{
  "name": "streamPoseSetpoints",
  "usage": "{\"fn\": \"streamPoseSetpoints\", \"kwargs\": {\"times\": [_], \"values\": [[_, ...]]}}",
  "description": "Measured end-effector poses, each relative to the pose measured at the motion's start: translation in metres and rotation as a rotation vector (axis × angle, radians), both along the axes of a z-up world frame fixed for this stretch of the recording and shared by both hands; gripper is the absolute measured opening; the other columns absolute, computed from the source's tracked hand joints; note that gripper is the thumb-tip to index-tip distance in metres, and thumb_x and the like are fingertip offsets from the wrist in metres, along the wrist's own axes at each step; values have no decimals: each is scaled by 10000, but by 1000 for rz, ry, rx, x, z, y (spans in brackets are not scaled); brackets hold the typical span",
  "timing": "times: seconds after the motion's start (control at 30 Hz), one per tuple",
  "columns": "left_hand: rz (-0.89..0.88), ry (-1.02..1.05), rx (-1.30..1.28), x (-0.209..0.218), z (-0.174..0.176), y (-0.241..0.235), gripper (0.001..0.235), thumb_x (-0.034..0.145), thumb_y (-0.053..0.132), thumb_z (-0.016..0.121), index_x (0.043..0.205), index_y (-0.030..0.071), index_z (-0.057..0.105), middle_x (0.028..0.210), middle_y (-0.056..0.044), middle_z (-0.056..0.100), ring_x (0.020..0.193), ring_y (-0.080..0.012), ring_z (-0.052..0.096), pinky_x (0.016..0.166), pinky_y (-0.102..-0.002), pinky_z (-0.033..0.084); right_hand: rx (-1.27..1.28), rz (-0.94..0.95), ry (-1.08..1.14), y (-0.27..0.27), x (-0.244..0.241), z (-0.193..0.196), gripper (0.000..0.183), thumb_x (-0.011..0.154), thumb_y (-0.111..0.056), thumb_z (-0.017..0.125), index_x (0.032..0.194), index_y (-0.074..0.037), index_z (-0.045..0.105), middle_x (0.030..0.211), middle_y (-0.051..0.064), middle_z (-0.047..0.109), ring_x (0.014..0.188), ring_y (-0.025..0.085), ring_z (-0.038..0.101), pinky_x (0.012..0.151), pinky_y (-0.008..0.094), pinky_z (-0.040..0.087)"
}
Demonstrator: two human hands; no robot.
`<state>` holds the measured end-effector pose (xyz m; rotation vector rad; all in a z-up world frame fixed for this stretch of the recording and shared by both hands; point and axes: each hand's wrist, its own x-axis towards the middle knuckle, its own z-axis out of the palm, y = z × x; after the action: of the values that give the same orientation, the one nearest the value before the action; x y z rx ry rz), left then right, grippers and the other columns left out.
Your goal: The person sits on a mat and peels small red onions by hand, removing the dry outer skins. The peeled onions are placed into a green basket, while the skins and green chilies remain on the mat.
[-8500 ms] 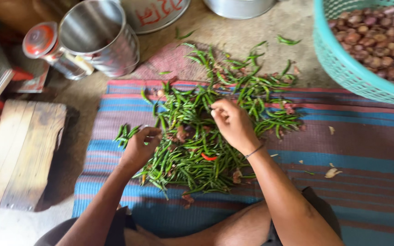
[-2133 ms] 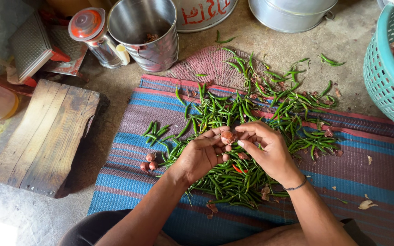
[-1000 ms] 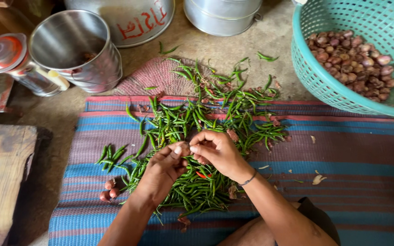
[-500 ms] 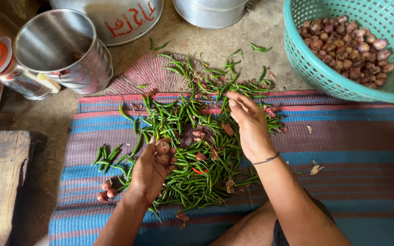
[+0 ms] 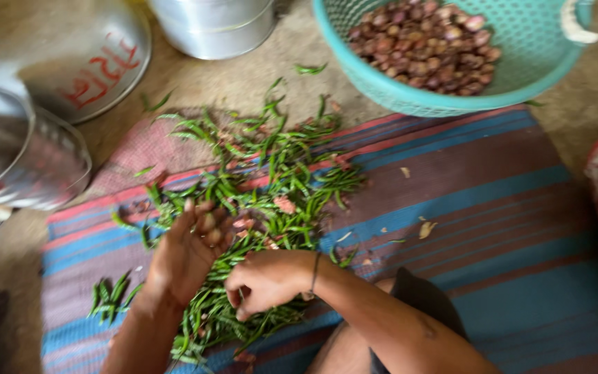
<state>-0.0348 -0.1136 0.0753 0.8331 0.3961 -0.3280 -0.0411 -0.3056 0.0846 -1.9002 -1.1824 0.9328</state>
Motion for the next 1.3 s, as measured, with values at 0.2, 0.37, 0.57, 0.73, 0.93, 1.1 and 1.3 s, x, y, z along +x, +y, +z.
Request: {"fn": "streamPoseSetpoints", "kwargs": {"times": [0.2, 0.37, 0.57, 0.73, 0.93, 1.1, 1.3], "values": [[-302, -359, 44, 115, 137, -108, 650, 970, 504, 563, 1419, 89, 343, 1218, -100, 551, 1163, -268, 560, 1115, -564, 443, 1, -231, -31, -23, 26, -22, 169, 827, -255, 732, 894, -101, 736, 859, 61, 780, 793, 228, 752, 712, 404, 574], [-427, -677, 717, 138, 214, -178, 1180, 936, 634, 606, 1606, 30, -155, 1667, -265, 108, 1504, -425, 277, 1168, -592, 366, -1, -273, -129, -29, 31, -36, 182, 794, -250, 748, 911, -110, 736, 851, 70, 761, 792, 260, 723, 724, 417, 553], [-554, -614, 1251, 81, 113, -113, 1115, 939, 623, 600, 1587, -79, 26, 1679, -299, 54, 1580, -379, 57, 1243, -447, 114, 35, -362, -148, -35, 37, -25, 262, 843, -313, 796, 824, -62, 721, 847, 99, 730, 772, 271, 725, 710, 433, 549], [-360, -162, 1467, 11, -27, 43, 1148, 764, 627, 722, 1570, -38, 247, 1623, -287, 291, 1533, -382, 271, 1231, -471, 252, 80, -432, -217, -36, 41, -1, 247, 825, -216, 784, 1019, -87, 703, 865, 74, 742, 796, 213, 738, 725, 384, 551], [-631, 196, 1752, -107, -89, 129, 1355, 658, 641, 874, 1586, 29, 98, 1612, -264, 251, 1504, -420, 246, 1218, -525, 251, -52, -483, -151, -44, 46, -3, 375, 841, -244, 764, 1168, -88, 667, 1170, 118, 695, 955, 274, 737, 865, 393, 559], [-761, 144, 1782, -148, -98, 107, 1438, 613, 598, 941, 1581, -1, 63, 1546, -334, 312, 1485, -471, 290, 1228, -519, 279, 46, -541, -349, -39, 55, -30, 424, 821, -286, 800, 1170, -82, 671, 1239, 161, 647, 1215, 342, 599, 1036, 428, 474], [-764, 230, 1815, -148, -76, 89, 1429, 658, 589, 925, 1611, 28, 19, 1568, -377, 247, 1449, -539, 295, 1170, -597, 310, 60, -582, -399, -38, 34, -58, 563, 830, -349, 809, 1276, -69, 612, 1327, 181, 578, 1286, 346, 550, 1091, 421, 438]]}}
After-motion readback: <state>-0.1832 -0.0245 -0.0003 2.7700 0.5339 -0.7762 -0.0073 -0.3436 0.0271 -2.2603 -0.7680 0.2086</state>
